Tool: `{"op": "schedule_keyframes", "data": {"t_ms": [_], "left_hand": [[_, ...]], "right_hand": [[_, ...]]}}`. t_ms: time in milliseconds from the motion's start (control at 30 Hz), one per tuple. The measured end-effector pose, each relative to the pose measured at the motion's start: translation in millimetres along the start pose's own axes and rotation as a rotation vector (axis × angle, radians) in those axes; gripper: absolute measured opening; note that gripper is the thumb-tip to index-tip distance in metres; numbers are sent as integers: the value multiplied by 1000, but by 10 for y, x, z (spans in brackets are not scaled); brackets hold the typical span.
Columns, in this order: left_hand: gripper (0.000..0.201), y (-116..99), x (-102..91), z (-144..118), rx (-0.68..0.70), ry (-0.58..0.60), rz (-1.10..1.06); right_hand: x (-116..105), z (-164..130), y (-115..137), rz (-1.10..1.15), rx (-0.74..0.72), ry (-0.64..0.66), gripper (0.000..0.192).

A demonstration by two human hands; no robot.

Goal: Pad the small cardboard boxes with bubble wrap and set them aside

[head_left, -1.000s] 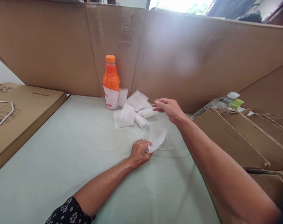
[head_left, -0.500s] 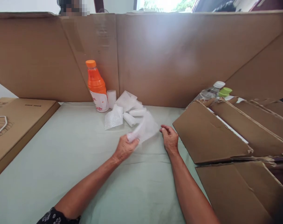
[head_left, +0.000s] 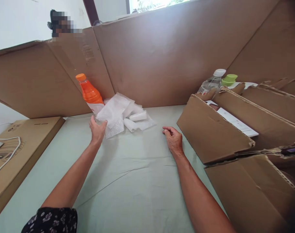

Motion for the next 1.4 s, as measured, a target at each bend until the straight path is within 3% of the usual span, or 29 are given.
{"op": "schedule_keyframes", "data": {"t_ms": [67,133,200,267,333,433,533,600,633,800,900,967,1067,1167,1300,1400], "left_hand": [[85,27,-63,-133,152,-8,157],[75,54,-26,-186,307,145,405],[58,115,65,-165,360,342,613],[52,167,149,-132,320,419,677],[53,154,230,-174,350,391,668],[52,49,412,-433,584,447,629],[43,10,663,-713,780,770,628],[40,67,777,-740,779,951,677],[38,108,799,-694,759,985,704],[34,231,691,-297,698,899,775],[33,152,711,-300,699,853,784],[36,63,830,-405,715,823,773],[43,-22,1097,-537,733,889,771],[45,16,1280,-495,711,1023,796],[44,106,1267,-337,647,1037,828],[49,75,1167,-456,671,1030,794]], "right_hand": [[7,3,-10,-7,-12,4,35],[8,2,-14,-19,-23,-1,36],[3,-3,-14,-32,-33,-11,38],[-2,-7,-13,-41,-43,-17,37],[-2,-6,-18,-44,-54,-16,35],[9,0,-40,-48,-65,-11,33],[15,-7,-59,-63,-72,-5,33],[13,-20,-60,-72,-77,2,34],[10,-27,-57,-74,-80,5,34],[0,-35,-35,-68,-85,4,32],[-1,-33,-26,-68,-81,1,33],[-2,-37,-21,-70,-84,5,33],[-5,-45,-19,-74,-95,13,32],[0,-44,-30,-73,-100,15,32],[29,-41,-61,-71,-101,11,30],[49,-44,-76,-80,-111,8,28]]}}
Point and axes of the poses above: each hand's wrist, its own z-axis towards the middle knuckle, its own x-axis out of the palm, y = z × x, the point moved 2 cm from there along z, towards the middle knuckle, and after that the axes turned 14 degrees about -z, right-handed, at the moved point
